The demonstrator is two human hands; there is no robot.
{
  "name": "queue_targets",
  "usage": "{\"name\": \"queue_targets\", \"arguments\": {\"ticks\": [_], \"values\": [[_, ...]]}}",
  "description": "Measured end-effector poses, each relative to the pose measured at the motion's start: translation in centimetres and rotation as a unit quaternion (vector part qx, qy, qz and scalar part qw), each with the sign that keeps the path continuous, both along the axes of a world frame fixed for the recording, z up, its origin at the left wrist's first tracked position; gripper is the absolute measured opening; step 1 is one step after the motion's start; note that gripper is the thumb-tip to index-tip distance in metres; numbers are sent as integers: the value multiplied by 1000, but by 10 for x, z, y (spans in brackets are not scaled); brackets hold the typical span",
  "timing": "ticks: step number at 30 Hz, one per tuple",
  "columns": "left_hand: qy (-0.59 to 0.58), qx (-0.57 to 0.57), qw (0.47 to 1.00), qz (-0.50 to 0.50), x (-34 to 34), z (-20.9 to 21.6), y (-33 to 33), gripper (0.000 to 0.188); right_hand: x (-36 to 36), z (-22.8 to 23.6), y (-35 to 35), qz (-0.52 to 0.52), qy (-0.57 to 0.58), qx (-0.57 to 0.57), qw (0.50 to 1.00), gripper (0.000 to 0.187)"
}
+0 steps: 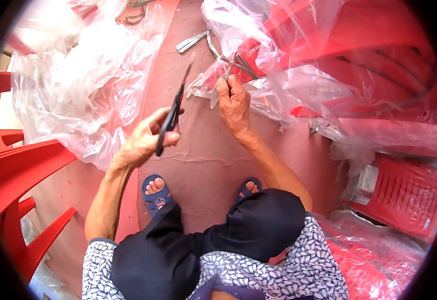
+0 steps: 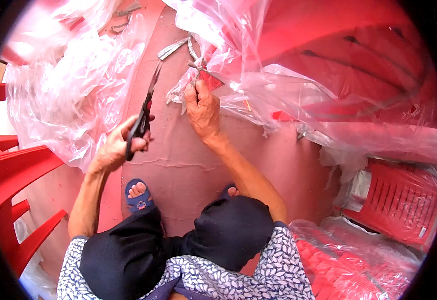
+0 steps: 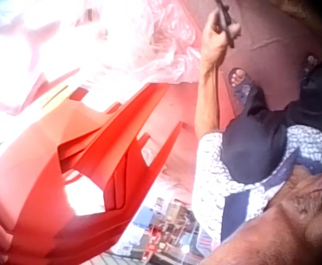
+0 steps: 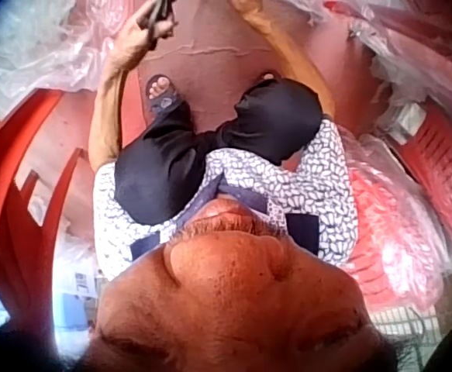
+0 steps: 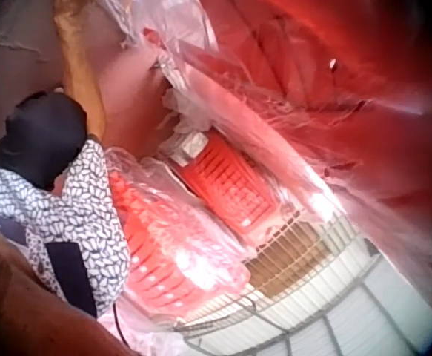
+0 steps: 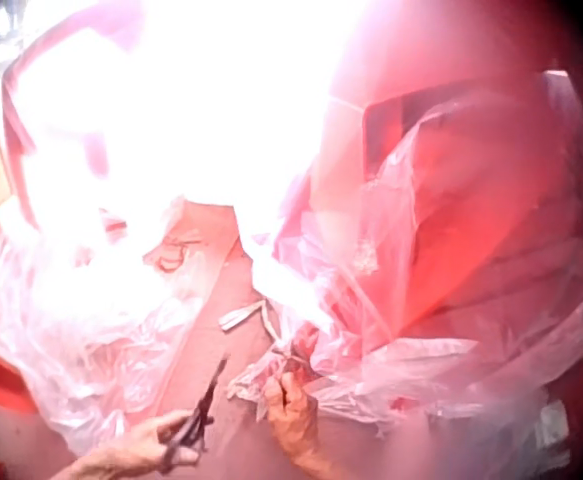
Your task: The person uses scissors to cut plastic straps and remove plastic wrap from a stack of red chairs.
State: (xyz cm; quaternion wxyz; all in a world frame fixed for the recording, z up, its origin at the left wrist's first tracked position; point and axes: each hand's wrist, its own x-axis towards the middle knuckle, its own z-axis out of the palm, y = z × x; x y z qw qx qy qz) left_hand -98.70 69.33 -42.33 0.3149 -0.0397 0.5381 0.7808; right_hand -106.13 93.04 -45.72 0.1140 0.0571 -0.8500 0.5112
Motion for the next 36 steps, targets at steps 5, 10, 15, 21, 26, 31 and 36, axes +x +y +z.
{"name": "queue_targets", "arguments": {"ticks": [5,10,15,21,26,31,36], "values": [[252,-295,915,-109,-55,18,-11,49,7,7,-6,-1,-5,-30,1000,27],[345,-391,831,-194,-106,34,-30,50,9,5,-5,-2,-20,-10,1000,35],[379,-402,794,-254,-137,52,-26,48,5,-6,3,-2,7,18,1000,29],[341,-427,781,-303,-145,66,-24,45,3,-11,2,-2,15,30,999,26],[338,-426,778,-313,-145,60,-30,45,4,-9,-2,6,14,16,1000,25],[319,-398,797,-323,-155,62,-25,48,5,-12,0,13,14,2,1000,28],[331,-389,801,-313,-163,57,-24,50,6,-11,1,10,8,6,1000,28]]}}
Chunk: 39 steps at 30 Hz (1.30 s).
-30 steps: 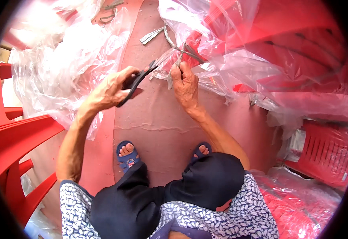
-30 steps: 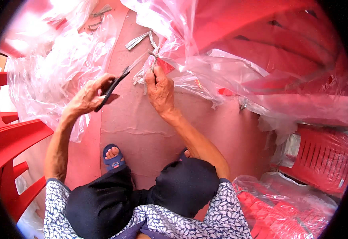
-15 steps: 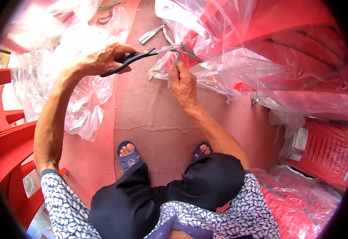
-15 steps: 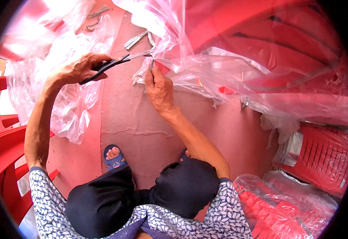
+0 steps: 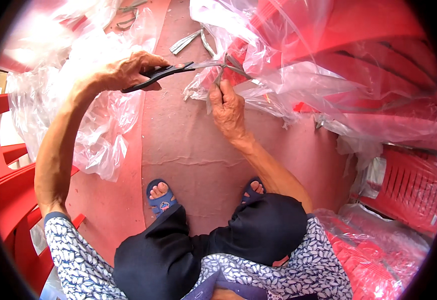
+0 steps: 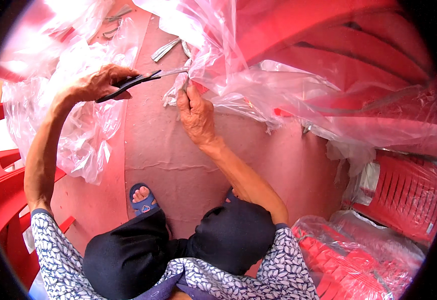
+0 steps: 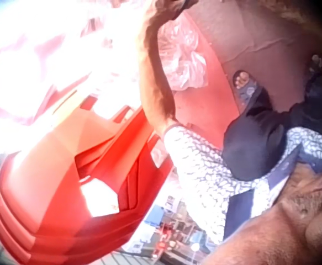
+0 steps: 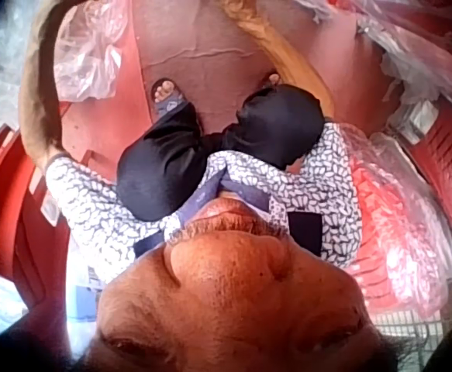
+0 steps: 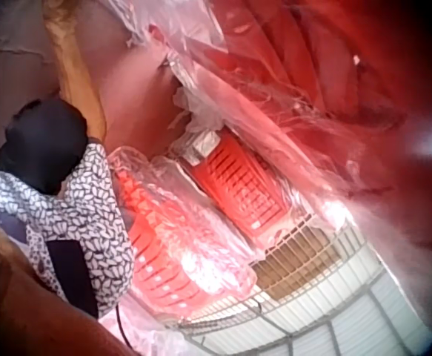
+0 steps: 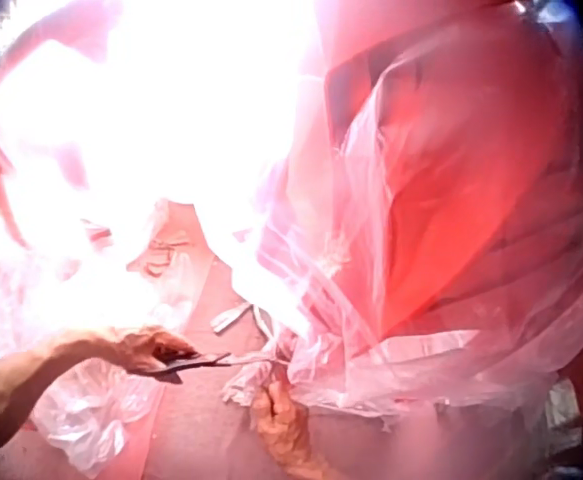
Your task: The person uses scissors to cut plastic straps and remove plastic wrap from a stack of red chairs.
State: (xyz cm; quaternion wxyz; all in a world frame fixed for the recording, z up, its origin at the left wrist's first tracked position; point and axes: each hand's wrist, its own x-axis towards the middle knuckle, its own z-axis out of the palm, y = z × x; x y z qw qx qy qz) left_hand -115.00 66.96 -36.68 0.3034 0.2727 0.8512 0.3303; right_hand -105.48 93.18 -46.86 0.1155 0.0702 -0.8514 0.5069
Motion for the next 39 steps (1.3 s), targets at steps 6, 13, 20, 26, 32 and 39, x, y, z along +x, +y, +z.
{"name": "queue_targets", "arguments": {"ticks": [6,13,20,26,32,39], "values": [[-68,-11,997,-30,-16,1,5,57,0,3,-2,3,-6,-29,1000,28],[-21,-18,998,-52,-25,-5,10,49,0,-3,-4,2,-13,-39,999,28],[82,21,993,-77,-12,-1,8,42,2,-2,1,-12,-40,-19,999,31],[125,-23,989,-80,-1,21,14,17,4,5,1,-7,-57,-40,998,33],[187,39,976,-101,-17,-21,5,32,6,12,2,20,-37,-59,997,35],[226,37,964,-134,-42,-60,16,52,1,-2,9,15,-99,-123,987,36]]}}
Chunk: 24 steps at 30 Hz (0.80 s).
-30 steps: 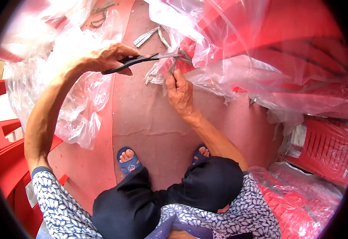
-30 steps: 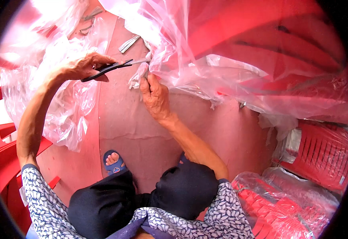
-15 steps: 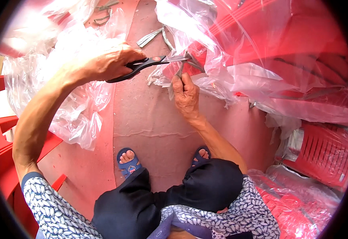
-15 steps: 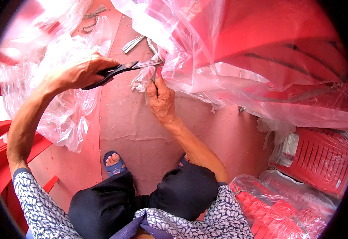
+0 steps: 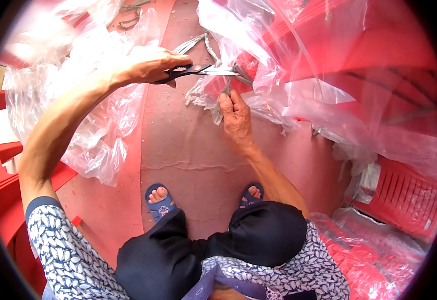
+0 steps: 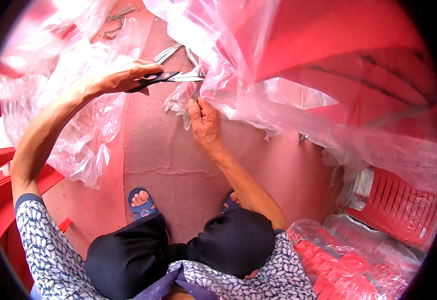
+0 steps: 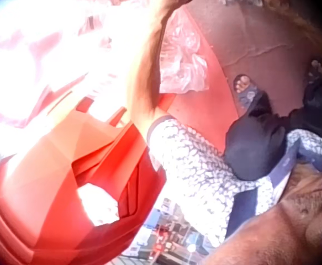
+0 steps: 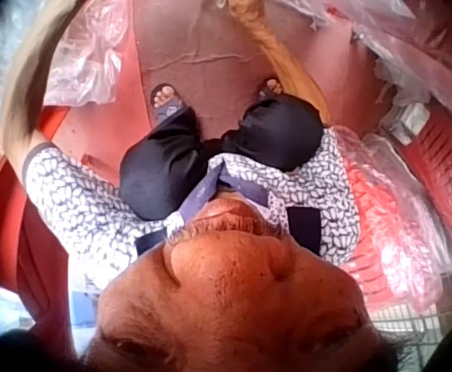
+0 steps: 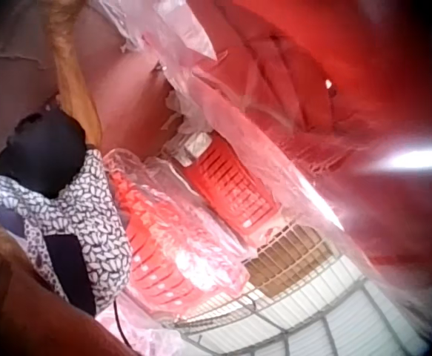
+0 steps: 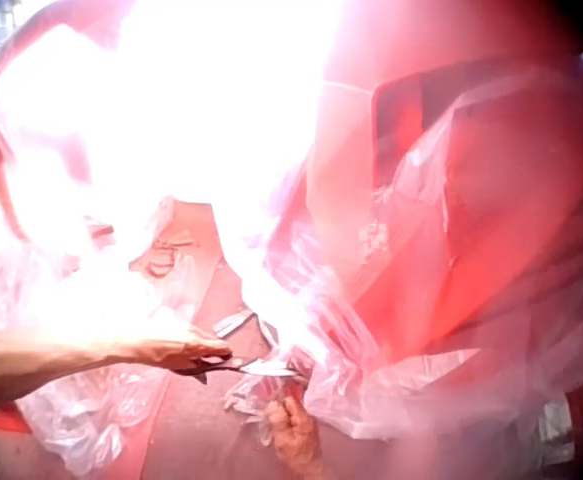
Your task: The person uses scissors to cut plastic straps and remove plastic wrap from a stack of red chairs.
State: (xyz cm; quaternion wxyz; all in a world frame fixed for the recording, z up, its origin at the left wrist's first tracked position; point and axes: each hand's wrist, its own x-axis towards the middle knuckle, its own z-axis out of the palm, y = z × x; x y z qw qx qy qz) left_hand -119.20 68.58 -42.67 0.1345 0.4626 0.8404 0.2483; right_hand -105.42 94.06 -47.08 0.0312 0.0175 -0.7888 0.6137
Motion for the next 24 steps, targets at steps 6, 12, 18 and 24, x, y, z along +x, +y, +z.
{"name": "queue_targets", "arguments": {"ticks": [6,12,18,24], "values": [[-11,-74,997,4,-4,-5,7,66,-1,-6,2,0,8,24,1000,33],[18,3,1000,-7,-26,-6,2,58,-2,-7,2,23,-31,-9,999,28],[6,-16,1000,-7,-25,2,0,53,-4,-13,2,21,-42,12,999,26],[-78,10,996,29,3,18,-1,27,-8,-10,2,18,-37,34,999,25]]}}
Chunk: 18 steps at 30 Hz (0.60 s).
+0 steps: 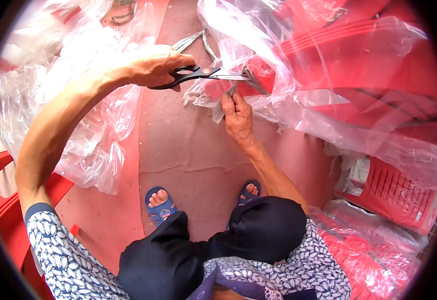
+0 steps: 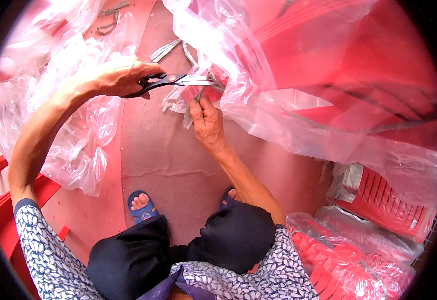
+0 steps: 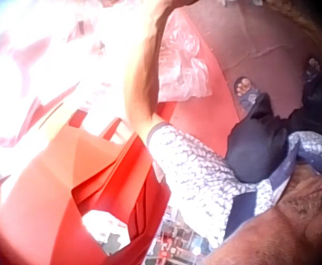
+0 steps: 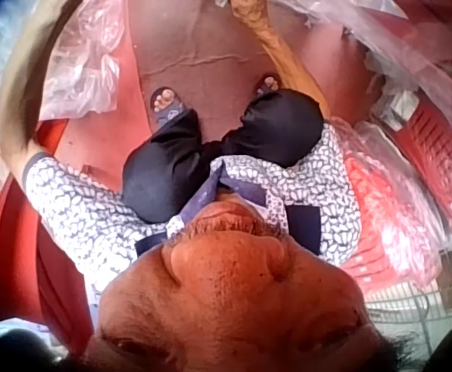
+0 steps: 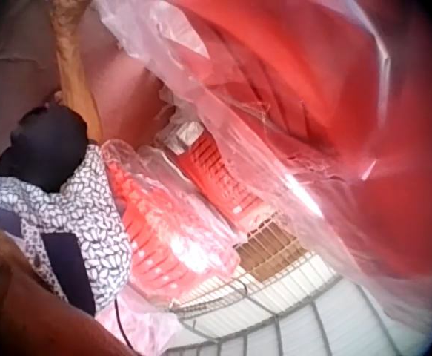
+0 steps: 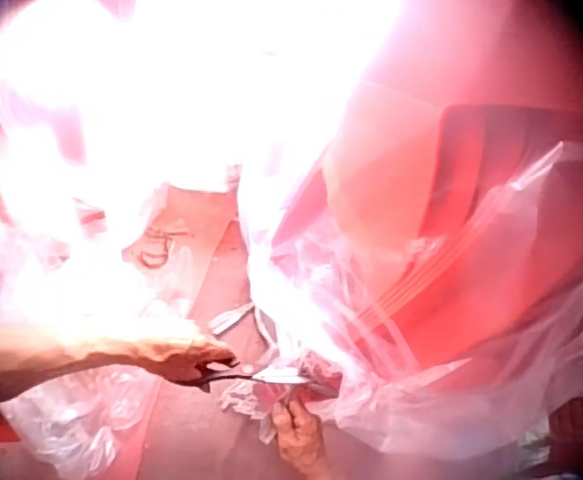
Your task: The person uses scissors to cut plastic straps and remove plastic wrap from a stack of red chairs.
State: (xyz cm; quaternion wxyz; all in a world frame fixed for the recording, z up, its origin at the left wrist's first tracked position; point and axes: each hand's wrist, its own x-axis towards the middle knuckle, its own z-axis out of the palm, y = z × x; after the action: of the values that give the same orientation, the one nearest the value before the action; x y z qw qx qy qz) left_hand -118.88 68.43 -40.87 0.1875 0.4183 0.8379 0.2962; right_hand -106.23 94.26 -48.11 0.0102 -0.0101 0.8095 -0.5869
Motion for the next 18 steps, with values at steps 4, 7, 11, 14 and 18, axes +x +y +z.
{"name": "queue_targets", "arguments": {"ticks": [4,7,11,14,18], "values": [[35,-34,999,-19,5,11,-2,13,-1,4,-3,-18,8,7,1000,25],[78,-48,996,-12,11,12,-6,13,-1,7,-5,-10,35,35,999,25],[112,-31,993,-23,23,20,-10,12,12,18,-2,-4,20,63,998,28],[96,-58,994,-14,40,44,-5,10,50,21,22,56,-50,155,985,27],[2,-140,990,12,32,44,4,15,69,26,32,11,-127,57,990,29]]}}
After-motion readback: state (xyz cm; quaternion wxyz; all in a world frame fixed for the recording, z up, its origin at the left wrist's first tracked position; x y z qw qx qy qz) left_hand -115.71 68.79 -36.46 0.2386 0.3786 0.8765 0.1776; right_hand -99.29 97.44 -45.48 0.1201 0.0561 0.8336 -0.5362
